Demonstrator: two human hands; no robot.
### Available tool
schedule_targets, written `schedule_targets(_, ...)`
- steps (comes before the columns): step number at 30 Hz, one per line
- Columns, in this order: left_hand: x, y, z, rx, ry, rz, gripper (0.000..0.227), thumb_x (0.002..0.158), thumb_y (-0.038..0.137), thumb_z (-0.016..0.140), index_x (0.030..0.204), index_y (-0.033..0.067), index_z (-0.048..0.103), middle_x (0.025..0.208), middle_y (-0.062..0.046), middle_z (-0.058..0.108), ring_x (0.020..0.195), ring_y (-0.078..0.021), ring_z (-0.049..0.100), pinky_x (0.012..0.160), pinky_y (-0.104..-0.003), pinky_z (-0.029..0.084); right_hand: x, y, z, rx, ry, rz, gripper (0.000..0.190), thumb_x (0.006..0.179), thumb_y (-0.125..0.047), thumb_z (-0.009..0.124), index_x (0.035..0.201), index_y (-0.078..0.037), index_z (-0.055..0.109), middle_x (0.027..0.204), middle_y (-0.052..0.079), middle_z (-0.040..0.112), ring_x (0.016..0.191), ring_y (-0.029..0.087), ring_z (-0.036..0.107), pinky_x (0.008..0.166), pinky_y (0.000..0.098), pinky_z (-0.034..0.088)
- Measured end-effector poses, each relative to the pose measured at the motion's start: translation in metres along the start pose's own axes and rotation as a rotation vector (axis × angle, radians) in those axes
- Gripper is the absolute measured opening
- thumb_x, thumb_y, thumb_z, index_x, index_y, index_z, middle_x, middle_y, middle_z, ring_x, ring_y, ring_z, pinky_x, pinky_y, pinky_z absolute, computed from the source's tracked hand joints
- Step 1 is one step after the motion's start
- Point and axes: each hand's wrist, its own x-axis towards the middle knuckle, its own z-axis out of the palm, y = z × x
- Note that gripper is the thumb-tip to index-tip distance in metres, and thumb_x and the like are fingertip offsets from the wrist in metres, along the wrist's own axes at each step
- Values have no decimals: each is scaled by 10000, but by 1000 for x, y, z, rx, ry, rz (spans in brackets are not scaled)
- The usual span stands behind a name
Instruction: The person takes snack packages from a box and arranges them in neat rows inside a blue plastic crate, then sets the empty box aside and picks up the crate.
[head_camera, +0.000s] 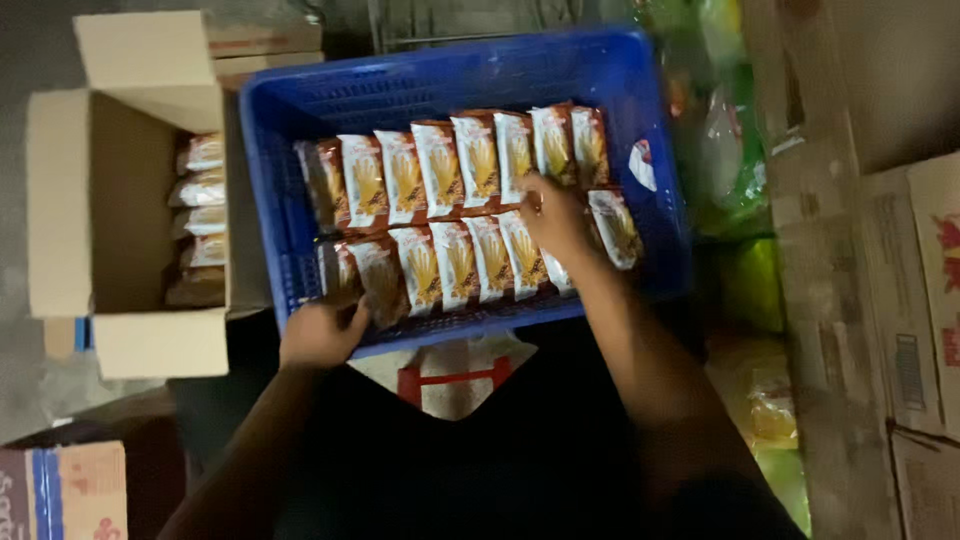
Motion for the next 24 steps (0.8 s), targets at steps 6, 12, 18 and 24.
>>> schedule_targets(6,-13,7,-2,-314,109,120,297,883,356,697,1071,151,797,837,-165,781,814,-397,758,697,-509,583,-86,-97,17,194,-412,-154,121,988,-203,619,987,-205,740,734,-10,644,749,220,704,752,369,574)
schedule_targets(12,-12,-9,-32,-797,476,283,153,958,167,687,836,81,722,579,-151,665,505,-298,659,517,-342,542,-102,-128,32,-162,-414,-235,196,969,-191,609,1076,-125,760,870,154,767,802,355,759,673,465,637)
schedule_targets(18,63,-77,-86,-973,659,108,219,1043,147,546,903,15,650,745,-245,648,719,-294,656,707,-447,519,-109,-101,49,-203,-270,-223,99,919,-217,635,923,-167,720,792,127,741,819,383,745,712,484,616)
schedule_targets(24,152,-135,-116,-976,107,-498,317,944,316,428,703,110,410,649,-121,448,481,-292,648,386,-403,403,-113,-39,70,-323,-300,-115,105,872,-253,614,878,-241,718,678,62,709,661,295,663,691,418,500)
